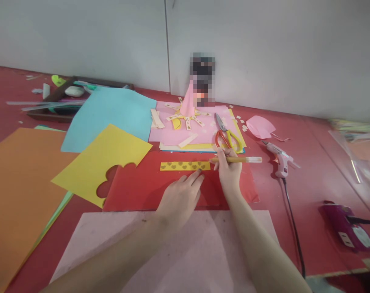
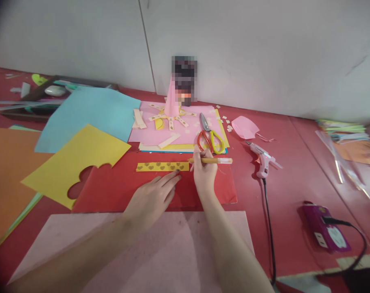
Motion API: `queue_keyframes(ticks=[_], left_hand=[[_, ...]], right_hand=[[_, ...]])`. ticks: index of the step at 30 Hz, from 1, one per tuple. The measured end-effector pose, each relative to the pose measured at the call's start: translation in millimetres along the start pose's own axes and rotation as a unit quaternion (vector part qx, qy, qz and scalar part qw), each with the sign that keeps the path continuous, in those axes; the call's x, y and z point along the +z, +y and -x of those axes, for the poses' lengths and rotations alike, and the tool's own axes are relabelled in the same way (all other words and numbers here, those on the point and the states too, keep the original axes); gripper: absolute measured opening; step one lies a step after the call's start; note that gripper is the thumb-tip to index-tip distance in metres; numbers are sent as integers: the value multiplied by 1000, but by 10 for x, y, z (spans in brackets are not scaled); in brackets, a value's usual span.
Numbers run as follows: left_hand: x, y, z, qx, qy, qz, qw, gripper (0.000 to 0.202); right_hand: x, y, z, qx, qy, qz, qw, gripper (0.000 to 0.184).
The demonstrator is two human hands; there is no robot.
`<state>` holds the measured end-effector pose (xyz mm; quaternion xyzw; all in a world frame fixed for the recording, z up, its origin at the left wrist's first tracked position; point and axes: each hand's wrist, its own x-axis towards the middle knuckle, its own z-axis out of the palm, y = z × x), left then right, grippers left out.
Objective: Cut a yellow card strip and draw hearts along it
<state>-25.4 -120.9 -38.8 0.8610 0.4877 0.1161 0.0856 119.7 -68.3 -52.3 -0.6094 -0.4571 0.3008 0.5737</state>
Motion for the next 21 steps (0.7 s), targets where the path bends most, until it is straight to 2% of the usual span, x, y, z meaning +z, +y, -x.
queue_keyframes(ticks=[7,12,16,21], left_hand=[[-13,10,-4,0,6,5,1000,34],[-60,-64,-52,2,60,-13,998,32],[-96,-204,-125,-64,119,-40,990,29],[-83,-372,-193,-114,137,-56,983,21]], right_hand=[[-1,-60,23,-41,4,51,998,19],[3,10,45,-79,-8,49,996,19],[-5,81,38,-107,-52,72,990,19],[-1,131,22,-106,-63,41,992,19]])
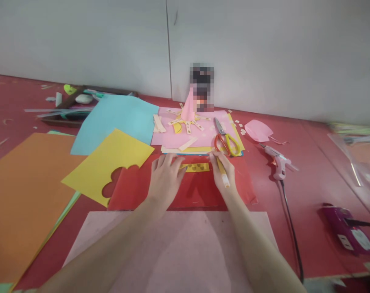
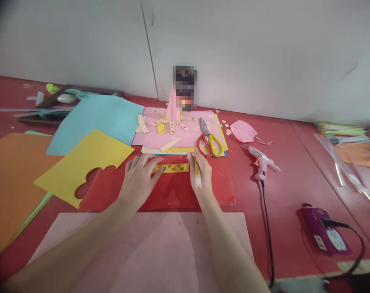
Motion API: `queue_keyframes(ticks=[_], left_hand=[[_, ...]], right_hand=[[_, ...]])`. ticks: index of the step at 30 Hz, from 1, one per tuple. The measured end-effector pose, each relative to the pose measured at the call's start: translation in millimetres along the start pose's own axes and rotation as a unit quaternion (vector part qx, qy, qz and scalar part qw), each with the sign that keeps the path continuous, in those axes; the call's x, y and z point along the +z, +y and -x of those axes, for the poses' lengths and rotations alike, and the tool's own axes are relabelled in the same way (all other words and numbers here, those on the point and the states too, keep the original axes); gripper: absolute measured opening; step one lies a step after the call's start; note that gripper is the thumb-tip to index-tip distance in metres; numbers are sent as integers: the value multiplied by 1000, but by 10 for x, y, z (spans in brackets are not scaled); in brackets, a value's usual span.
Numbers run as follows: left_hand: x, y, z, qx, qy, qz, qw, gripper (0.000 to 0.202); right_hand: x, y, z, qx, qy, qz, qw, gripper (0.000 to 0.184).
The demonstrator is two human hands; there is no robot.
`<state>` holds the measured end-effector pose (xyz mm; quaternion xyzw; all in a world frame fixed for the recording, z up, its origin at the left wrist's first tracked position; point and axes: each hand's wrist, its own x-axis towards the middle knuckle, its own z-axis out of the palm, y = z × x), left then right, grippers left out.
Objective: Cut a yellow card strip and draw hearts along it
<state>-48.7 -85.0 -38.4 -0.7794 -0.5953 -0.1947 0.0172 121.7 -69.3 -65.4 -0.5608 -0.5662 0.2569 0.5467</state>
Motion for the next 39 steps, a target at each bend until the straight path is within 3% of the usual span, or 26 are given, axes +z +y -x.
queue_keyframes(ticks=[11,28,33,39], left_hand=[[31,-96,-49,16,-17,38,999,5],[16,-3,-18,25,0,68,997,13],[26,-66,-50,18,-15,131,991,8],[-43,-194,-94,-10,-48,254,966,5]], right_hand=[[-43,-73,-3,12,-35,-20,999,23],[-68,-102,5,-34,-69,25,997,25],[-89,-146,7,-25,-73,54,996,24],[-87,-131,12,-5,-50,-10,999,24]])
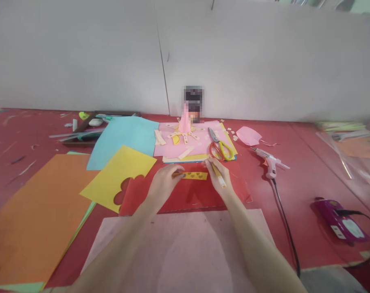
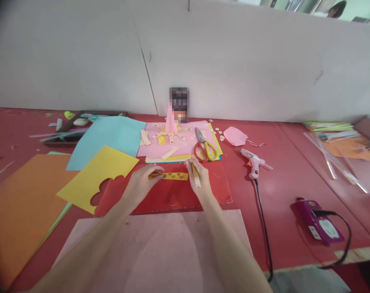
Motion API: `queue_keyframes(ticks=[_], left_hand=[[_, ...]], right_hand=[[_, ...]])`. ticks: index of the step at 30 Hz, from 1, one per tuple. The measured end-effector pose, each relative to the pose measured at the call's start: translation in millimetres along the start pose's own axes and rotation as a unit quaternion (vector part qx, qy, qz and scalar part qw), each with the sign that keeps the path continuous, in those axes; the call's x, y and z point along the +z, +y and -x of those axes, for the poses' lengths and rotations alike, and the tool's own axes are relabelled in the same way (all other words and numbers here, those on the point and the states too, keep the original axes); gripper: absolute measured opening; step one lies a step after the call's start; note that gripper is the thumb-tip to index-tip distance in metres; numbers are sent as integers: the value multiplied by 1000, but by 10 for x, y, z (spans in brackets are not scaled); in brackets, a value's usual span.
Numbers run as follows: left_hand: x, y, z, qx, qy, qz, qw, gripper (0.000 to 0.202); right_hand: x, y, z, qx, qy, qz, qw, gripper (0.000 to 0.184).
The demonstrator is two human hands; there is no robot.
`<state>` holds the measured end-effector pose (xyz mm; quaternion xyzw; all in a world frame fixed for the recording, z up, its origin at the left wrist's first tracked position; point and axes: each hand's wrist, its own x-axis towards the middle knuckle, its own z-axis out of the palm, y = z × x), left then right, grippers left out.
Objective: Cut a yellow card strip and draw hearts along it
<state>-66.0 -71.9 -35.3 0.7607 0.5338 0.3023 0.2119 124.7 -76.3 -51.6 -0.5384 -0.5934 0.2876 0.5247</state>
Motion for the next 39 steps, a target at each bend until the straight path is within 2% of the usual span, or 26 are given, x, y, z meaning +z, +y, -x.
queue_keyframes(ticks=[3,8,15,18,22,25,29,34,39], left_hand=[[-41,-6,2,-19,-13,64,998,6],[-24,-12,-2,-61,-34,142,987,11],[-11,-19,-3,-109,-42,187,975,19],[-50,-26,-22,-132,-15,174,976,20],[-95,-48,-35,-151,34,137,978,31],[-93,-58,-29,-139,48,121,982,30],[-57,-41,-18,-88,54,102,989,17],[-45,26,3,-33,76,76,994,15],[-53,62,12,-43,88,115,989,14]], right_hand=[[-6,0,-6,33,5,-36,999,26],[-54,-60,-40,37,-39,-76,996,26],[-79,-10,-46,71,-61,-74,993,28],[-70,41,-45,86,-39,-90,991,29],[-86,65,-63,94,23,-104,990,29],[-103,69,-72,86,47,-90,991,29],[-98,87,-78,87,53,-85,991,30],[-84,122,-91,68,52,-74,994,28],[-90,110,-78,58,74,-56,994,26]])
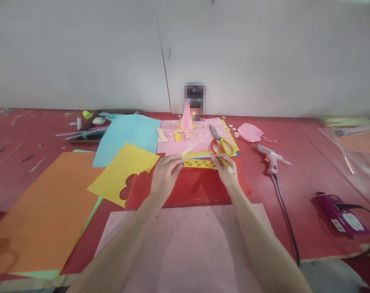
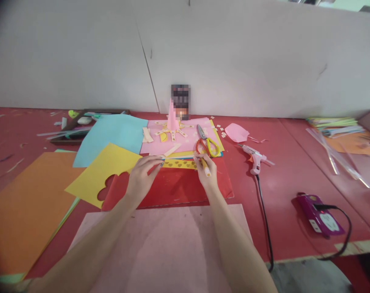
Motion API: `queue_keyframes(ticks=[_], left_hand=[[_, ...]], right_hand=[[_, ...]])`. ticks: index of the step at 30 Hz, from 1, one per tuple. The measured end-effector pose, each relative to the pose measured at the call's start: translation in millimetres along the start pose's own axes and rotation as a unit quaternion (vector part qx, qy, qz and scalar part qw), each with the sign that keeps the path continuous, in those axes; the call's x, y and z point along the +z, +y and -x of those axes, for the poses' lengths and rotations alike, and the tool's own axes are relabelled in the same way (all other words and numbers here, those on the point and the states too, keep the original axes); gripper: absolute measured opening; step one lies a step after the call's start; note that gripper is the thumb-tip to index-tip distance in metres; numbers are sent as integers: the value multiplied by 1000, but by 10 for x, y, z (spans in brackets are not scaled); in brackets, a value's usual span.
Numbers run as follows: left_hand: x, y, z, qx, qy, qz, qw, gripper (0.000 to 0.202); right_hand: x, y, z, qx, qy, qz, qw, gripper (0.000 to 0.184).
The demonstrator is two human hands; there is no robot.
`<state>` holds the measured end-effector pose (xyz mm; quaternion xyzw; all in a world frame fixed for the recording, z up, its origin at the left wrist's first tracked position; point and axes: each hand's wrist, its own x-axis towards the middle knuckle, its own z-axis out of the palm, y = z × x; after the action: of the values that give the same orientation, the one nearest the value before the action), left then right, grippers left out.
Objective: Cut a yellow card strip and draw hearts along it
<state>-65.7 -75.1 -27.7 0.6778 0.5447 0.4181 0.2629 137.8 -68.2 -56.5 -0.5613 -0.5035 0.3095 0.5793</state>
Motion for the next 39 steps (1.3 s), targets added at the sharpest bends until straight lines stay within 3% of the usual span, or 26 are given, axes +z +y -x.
queue_keyframes(ticks=[6,10,15,21,29,34,39], left_hand=[[5,-21,-37,-109,-7,109,988,23],[-21,-32,-81,-162,-3,198,967,28],[-42,-95,-120,-195,25,279,940,31],[-44,-108,-123,-207,46,312,926,29],[-63,-66,-119,-187,43,327,925,27],[-67,-41,-110,-166,41,335,927,26],[-71,-46,-122,-149,76,320,932,26]], right_hand=[[14,-121,23,-13,-73,-63,995,19],[19,-194,40,2,-102,-46,994,22],[-32,-249,52,33,-167,-86,982,22],[-174,-271,-1,34,-177,-87,980,20],[-220,-180,-66,22,-120,-73,990,24],[-221,-117,-75,3,-120,-38,992,25],[-201,22,-119,-21,-49,-26,998,27]])
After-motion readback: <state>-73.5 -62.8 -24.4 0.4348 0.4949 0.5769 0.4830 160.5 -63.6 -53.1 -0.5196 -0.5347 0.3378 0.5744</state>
